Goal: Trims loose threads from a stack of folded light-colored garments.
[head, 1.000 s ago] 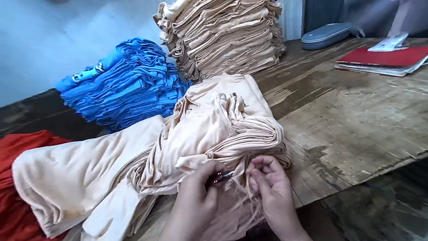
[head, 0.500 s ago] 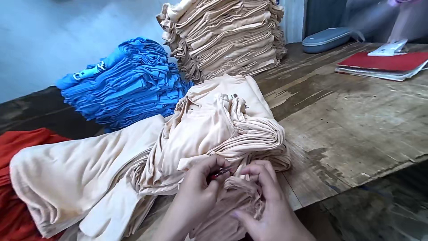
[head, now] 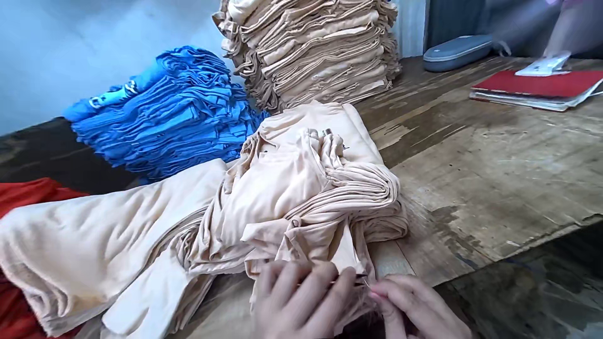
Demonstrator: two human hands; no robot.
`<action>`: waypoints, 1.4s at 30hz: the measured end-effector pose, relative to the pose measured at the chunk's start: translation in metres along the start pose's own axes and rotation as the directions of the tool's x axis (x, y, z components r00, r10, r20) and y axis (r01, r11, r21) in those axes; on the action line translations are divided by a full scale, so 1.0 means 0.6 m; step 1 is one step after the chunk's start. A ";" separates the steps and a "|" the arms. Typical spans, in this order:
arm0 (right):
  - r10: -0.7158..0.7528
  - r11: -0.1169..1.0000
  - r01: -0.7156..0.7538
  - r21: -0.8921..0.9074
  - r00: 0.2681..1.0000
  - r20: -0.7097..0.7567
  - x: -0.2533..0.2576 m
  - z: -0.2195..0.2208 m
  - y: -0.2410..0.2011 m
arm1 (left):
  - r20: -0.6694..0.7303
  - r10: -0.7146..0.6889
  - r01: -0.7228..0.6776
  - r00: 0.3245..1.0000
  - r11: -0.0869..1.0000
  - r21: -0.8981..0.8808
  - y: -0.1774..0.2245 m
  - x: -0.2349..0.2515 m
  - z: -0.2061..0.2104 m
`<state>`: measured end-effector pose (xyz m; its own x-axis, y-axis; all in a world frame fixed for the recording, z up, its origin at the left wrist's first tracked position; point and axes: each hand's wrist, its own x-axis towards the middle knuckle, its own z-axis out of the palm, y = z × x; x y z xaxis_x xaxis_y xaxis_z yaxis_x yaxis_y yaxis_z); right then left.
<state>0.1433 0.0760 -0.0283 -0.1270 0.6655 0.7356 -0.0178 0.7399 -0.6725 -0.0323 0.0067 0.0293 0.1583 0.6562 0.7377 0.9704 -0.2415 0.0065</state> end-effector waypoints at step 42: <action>-0.126 0.935 0.324 -0.145 0.686 0.717 0.062 -0.085 0.010 | -0.242 -0.115 0.198 0.963 0.914 0.353 -0.168 0.057 0.020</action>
<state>0.1889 0.1103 -0.0010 -0.7958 0.2926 0.5302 0.0865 0.9215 -0.3787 -0.1223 0.0623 0.0458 -0.0031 0.4870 0.8734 0.9831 0.1615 -0.0865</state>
